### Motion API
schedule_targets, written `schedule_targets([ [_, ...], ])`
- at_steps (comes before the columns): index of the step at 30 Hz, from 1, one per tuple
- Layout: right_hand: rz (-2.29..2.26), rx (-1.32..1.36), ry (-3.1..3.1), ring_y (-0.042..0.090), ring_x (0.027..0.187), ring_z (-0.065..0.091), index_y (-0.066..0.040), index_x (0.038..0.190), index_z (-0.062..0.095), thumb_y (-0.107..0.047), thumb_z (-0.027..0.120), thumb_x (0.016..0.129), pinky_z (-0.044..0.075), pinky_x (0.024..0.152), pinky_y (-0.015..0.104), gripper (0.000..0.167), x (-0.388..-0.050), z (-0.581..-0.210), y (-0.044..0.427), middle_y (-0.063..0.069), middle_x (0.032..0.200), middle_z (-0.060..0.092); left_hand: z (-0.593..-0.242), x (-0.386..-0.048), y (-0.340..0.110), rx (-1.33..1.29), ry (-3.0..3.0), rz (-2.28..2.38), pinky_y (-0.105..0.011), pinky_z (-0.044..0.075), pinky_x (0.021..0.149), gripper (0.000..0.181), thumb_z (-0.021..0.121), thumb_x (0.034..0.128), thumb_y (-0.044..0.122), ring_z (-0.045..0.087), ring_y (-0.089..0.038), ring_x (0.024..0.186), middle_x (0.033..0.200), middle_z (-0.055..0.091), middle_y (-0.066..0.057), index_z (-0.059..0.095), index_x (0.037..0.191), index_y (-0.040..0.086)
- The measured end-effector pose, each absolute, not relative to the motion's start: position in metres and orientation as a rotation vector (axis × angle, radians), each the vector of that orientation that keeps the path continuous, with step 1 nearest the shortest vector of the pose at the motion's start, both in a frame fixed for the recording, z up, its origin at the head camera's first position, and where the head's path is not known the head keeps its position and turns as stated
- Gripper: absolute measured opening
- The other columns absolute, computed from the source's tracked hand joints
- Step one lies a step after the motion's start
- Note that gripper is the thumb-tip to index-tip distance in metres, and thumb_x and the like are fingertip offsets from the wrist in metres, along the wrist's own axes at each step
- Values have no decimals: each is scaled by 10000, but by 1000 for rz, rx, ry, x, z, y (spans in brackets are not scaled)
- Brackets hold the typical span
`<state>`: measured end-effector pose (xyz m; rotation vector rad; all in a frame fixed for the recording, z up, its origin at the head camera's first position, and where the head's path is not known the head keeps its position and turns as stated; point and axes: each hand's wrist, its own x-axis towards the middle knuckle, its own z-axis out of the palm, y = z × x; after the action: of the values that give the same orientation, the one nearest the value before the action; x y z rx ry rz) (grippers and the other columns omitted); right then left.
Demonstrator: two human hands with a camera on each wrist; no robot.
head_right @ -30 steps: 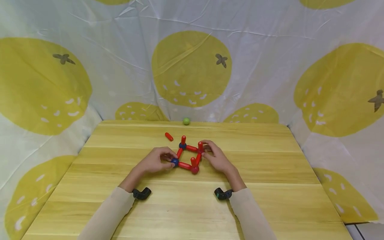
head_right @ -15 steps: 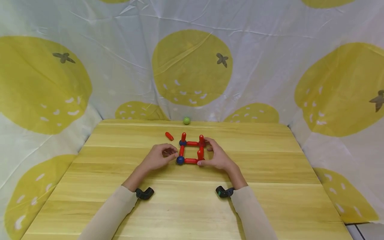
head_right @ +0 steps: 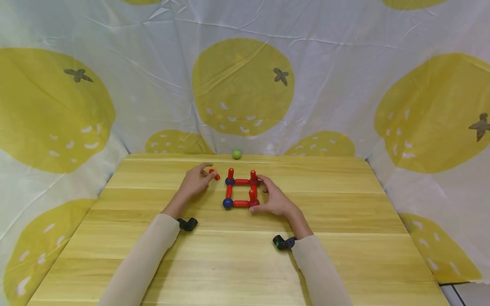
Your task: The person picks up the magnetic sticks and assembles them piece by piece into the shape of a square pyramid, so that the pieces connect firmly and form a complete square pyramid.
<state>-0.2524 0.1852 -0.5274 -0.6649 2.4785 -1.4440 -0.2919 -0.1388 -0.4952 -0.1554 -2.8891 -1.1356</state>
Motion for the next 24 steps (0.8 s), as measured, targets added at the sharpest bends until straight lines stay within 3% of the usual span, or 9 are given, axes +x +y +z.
schedule_targets([
  [4,-1459,-667,2456,332,1414,448,-160,1627,246,-272,948,745,361,1195,534,1132,-252,-527,185,92,1618,392,-495,-298,-134,-114,-2900,-1051,-348,524,699,363,665,1002,391,627,-240,771,933,726,-104,714,1216,102],
  [8,-1438,-634,2473,336,1386,466,-196,1623,266,-331,938,755,369,1188,529,1106,-250,-525,183,71,1627,383,-492,-299,-130,-31,-2883,-1025,-275,456,605,312,737,948,366,585,-208,686,856,706,-83,722,1102,96],
  [16,-1412,-580,2510,347,1371,465,-248,1614,291,-378,932,754,372,1179,531,1081,-250,-522,180,36,1635,372,-486,-297,-130,54,-2890,-1049,-274,397,563,322,747,942,390,517,-216,658,719,576,-53,674,1006,83],
  [24,-1400,-547,2515,362,1358,461,-271,1613,289,-416,932,746,373,1173,541,1089,-249,-525,180,18,1644,354,-480,-298,-126,87,-2986,-1057,-299,396,579,275,699,927,328,511,-258,731,819,537,-83,581,1001,91],
])
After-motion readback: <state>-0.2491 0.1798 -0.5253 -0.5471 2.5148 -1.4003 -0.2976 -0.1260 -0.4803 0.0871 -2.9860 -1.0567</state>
